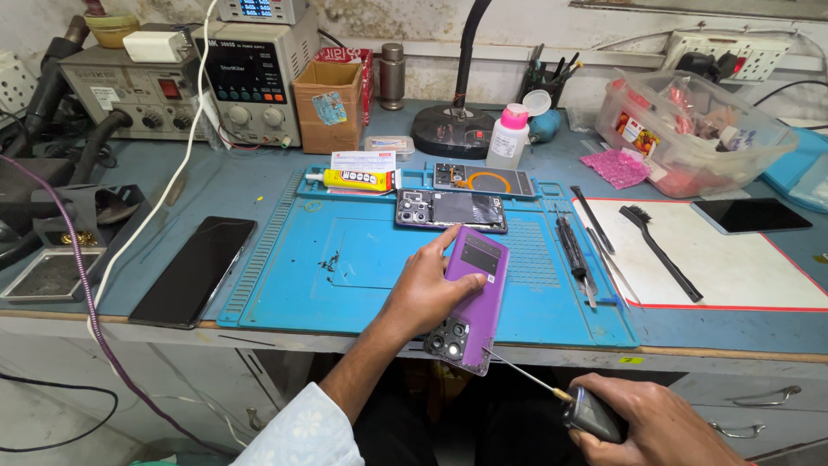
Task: The person holds a purple phone back cover on a blue repair mat and directs a handheld hot air gun along its edges, repositioning and turning the cover to heat different sides. They continue heating around the cover and adjust its position on the mat throughout the clip.
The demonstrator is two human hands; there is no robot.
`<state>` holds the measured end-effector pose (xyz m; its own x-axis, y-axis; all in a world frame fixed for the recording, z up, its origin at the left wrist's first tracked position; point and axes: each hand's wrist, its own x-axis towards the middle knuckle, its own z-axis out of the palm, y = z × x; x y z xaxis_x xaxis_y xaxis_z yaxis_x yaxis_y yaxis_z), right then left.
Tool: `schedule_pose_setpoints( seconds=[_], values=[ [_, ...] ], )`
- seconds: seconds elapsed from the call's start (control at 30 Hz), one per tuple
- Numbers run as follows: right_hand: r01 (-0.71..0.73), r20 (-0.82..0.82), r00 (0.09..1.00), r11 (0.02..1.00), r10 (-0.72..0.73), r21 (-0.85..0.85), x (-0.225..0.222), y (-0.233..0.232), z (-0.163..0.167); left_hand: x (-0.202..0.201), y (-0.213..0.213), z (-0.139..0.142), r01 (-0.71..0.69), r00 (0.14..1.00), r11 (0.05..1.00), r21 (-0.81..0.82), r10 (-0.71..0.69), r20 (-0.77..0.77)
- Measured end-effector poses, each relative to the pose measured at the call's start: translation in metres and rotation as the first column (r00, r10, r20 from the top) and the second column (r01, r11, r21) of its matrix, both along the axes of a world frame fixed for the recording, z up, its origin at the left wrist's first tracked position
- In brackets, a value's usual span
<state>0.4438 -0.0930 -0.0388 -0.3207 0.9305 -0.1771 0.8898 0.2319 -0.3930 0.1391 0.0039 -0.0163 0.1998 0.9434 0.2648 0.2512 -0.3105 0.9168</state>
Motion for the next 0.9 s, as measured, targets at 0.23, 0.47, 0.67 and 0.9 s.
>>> schedule_pose_setpoints(
  seconds=[0.23,0.47,0.67,0.9],
  values=[
    [-0.015,-0.024,1.000,1.000,0.015,0.023,0.007,0.001,-0.014,-0.001,-0.002,0.001,0.021,0.999,1.000,-0.010,-0.021,0.047],
    [-0.082,-0.012,0.996,0.996,0.083,0.035,0.025,0.008,-0.035,-0.001,-0.004,0.002,0.042,0.994,0.998,-0.038,-0.038,0.102],
    [-0.122,-0.041,0.991,0.984,0.129,0.132,0.024,0.008,-0.039,0.000,-0.003,0.002,0.009,0.997,0.999,-0.047,-0.005,0.074],
    [0.105,0.210,0.972,0.994,-0.103,0.000,0.007,0.009,0.017,0.000,-0.001,0.000,0.017,0.997,0.999,-0.036,-0.014,0.074]
  ],
)
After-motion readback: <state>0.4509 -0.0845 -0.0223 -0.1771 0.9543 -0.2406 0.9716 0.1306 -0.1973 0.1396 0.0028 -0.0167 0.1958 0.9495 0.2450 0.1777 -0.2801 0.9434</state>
